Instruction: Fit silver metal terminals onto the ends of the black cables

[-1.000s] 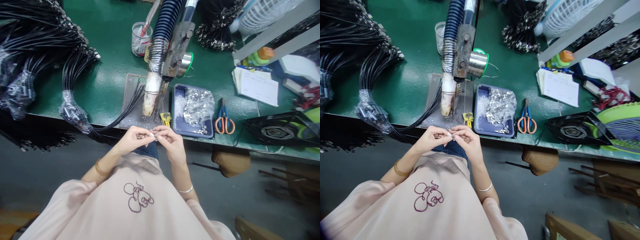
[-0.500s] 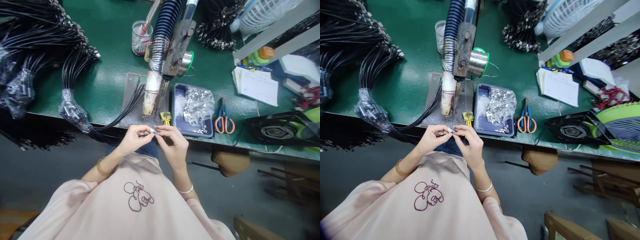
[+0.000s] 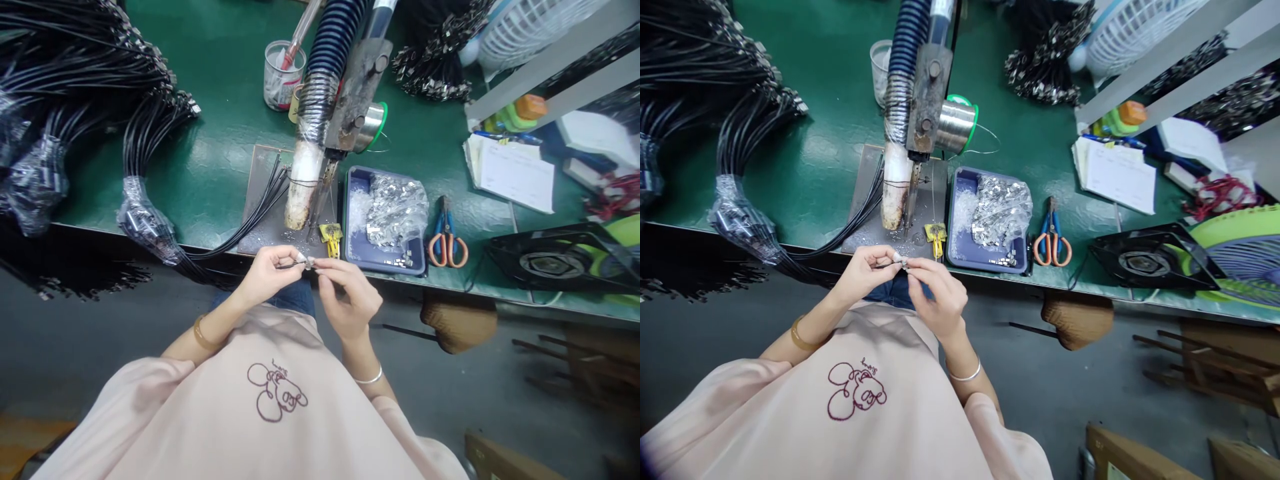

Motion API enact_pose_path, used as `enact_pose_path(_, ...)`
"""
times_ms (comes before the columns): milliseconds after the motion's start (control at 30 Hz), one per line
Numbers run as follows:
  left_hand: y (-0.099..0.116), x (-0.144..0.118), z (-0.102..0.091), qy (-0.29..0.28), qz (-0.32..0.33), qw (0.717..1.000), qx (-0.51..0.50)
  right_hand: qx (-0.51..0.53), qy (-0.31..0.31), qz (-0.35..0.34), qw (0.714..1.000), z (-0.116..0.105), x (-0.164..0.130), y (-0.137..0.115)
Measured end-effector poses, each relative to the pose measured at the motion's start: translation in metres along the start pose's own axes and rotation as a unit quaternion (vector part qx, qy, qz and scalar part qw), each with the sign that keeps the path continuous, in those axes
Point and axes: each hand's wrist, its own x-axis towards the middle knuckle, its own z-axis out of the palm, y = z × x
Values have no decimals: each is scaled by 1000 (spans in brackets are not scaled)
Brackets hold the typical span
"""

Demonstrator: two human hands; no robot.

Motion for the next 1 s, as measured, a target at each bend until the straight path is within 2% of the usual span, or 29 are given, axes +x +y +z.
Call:
enact_pose_path(100,3,0,-1,-1,4,1000,-5,-15,-19,-28,999,4,-1,0)
enact_pose_path(233,3,0,-5,11,7,1000,-16,9,21,56,998,6,-2,7)
enact_pose_path(333,0,1,-7,16,8,1000,-6,28,22,98,995,7,-2,10)
enact_pose_path(667,-3,6,-6,18,13,1000,-2,2,-6,-2,1000,8,-2,16)
enact_pose_path(1000,-3,15,-5,43,11,999,4,-43,21,-11,999,18,1,20)
